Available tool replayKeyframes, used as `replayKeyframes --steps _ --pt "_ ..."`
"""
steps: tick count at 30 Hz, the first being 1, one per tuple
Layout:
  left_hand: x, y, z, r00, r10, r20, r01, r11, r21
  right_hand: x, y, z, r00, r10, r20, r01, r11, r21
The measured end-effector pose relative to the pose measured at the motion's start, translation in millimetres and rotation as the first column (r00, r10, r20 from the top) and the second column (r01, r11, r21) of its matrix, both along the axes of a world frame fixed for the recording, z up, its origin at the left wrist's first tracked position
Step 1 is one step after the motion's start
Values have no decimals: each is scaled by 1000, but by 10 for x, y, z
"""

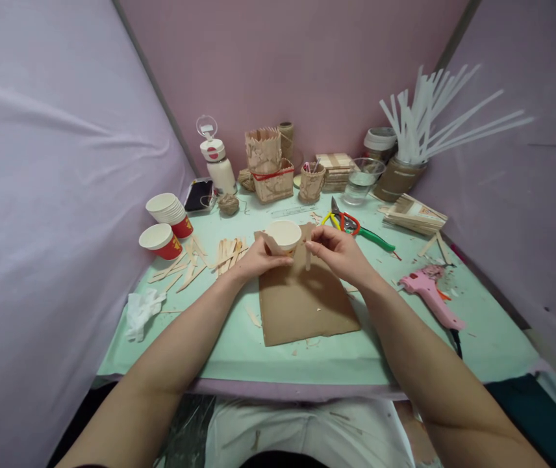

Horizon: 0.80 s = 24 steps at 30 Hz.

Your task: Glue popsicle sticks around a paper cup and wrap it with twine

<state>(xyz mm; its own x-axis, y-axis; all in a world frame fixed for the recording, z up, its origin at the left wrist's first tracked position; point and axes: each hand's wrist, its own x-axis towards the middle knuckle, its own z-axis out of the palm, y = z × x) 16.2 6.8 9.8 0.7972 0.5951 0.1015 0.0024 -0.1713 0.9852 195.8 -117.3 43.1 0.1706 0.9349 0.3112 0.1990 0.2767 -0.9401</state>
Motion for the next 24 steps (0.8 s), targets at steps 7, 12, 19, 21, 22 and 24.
replayKeyframes --steps 7,12,19,21,22,24 --pt "25 -15 -65 999 -22 -47 33 968 250 7 -108 56 960 33 277 -37 999 10" --pt "9 8 -99 996 -37 -81 58 956 286 -25 -117 21 895 -15 446 -24 996 81" --pt "-45 105 -144 997 -57 -57 73 937 342 -19 -98 -42 812 -51 581 -49 987 155" --pt "-47 113 -154 998 -33 -52 49 935 352 -28 -84 -61 796 -70 602 -50 982 180" --pt "-47 113 -157 998 -23 -51 39 935 352 -35 -77 -73 790 -80 608 -48 981 190" --pt "-43 109 -160 999 -22 -41 35 939 342 -57 -62 -97 784 -102 612 -37 977 211"
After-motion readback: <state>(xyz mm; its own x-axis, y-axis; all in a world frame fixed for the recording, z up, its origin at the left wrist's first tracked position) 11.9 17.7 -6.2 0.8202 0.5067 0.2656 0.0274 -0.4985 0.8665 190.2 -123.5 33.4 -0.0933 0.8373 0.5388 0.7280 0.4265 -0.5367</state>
